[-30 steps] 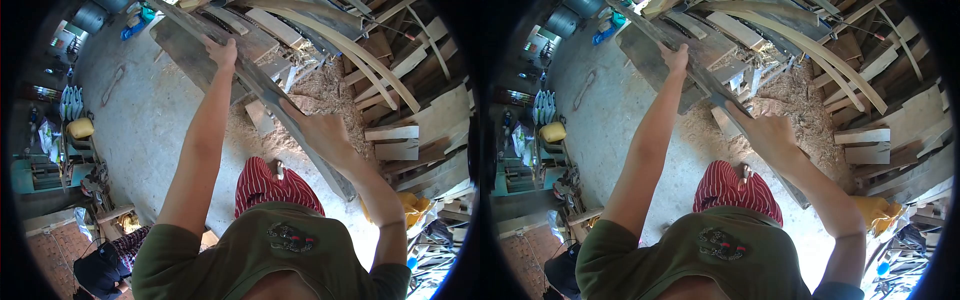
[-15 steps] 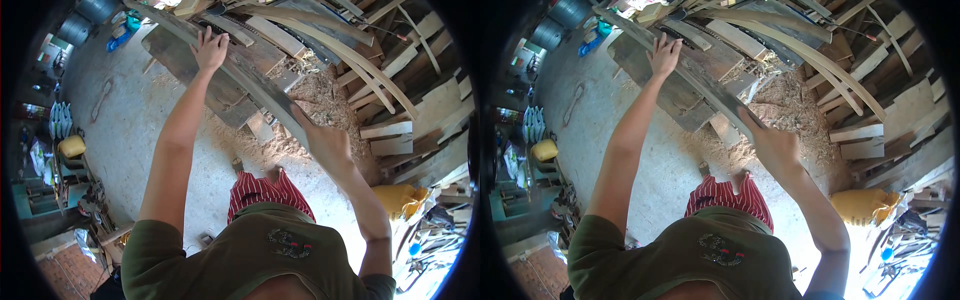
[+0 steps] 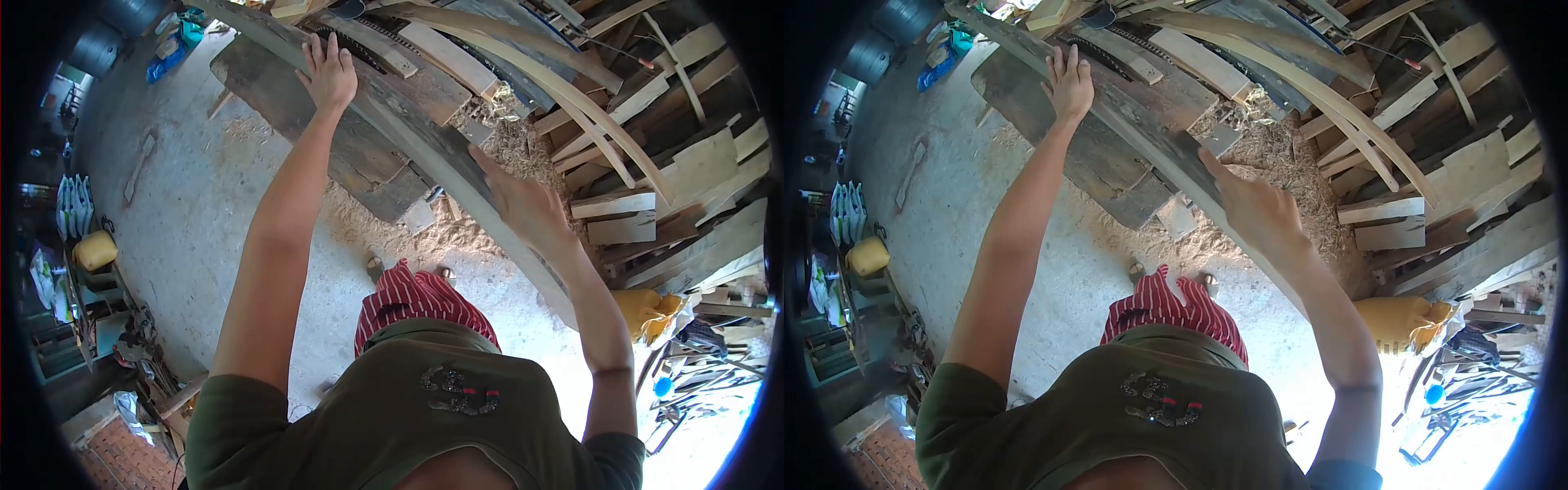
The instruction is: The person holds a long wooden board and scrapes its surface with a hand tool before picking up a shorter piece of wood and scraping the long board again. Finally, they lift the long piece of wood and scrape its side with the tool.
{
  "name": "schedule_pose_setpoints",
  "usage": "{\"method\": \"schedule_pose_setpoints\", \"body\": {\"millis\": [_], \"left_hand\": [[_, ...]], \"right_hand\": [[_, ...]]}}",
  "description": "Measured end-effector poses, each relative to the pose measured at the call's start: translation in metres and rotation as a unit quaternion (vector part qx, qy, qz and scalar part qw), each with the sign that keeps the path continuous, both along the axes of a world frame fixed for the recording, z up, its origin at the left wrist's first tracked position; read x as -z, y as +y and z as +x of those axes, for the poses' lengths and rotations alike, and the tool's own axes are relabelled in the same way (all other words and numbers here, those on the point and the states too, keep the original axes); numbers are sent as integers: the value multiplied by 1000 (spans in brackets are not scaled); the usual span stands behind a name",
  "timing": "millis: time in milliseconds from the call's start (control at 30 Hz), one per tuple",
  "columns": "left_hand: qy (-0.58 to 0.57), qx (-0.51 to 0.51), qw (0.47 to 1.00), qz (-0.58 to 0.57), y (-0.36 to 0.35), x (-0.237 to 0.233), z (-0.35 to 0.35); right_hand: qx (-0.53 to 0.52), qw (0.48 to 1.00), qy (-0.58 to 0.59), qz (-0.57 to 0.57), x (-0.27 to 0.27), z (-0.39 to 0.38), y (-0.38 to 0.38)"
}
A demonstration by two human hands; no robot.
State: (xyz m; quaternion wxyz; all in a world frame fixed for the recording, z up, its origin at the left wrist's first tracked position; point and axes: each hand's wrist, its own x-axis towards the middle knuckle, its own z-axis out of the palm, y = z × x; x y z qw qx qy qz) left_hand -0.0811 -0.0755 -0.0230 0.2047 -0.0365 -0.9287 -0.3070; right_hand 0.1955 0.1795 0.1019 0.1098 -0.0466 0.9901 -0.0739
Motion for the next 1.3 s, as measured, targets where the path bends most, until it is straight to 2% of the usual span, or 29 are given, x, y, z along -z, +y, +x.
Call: {"method": "schedule_pose_setpoints", "body": {"millis": [67,133,233,333,467,533,567,667,733,833,967,1033,1200,1300], "left_hand": [[0,2,1000,5,-2,3,2],[-2,-27,999,42,4,2,6],[6,-71,993,96,12,5,9],[-31,-79,986,145,14,4,14],[-55,-78,981,168,16,0,15],[-58,-81,982,161,14,-1,15],[-61,-82,982,160,15,-1,14],[-64,-92,980,163,15,-2,13],[-61,-96,979,171,16,0,15],[-53,-88,975,195,19,1,15],[-41,-86,976,195,17,4,16],[-44,-85,977,189,17,2,15],[-36,-88,976,195,18,0,18],[-21,-82,976,199,20,7,16]], "right_hand": [[-11,1000,14,-25,-1,-6,-3],[7,999,-52,-13,-10,4,0],[9,997,-79,5,-19,44,24],[11,995,-99,1,-26,43,28],[-6,996,-82,-27,-14,-18,3],[-41,996,19,-78,4,-39,-2],[-44,996,23,-78,4,-37,0],[-56,998,23,-23,-5,-14,0],[-20,996,-88,-16,-14,4,11],[-38,998,-58,6,-5,-8,6],[-50,998,-35,3,2,-63,-29],[-75,997,30,-7,13,-79,-36],[-101,993,-12,59,-15,-38,-21],[-71,991,-64,95,-19,-33,-27]]}}
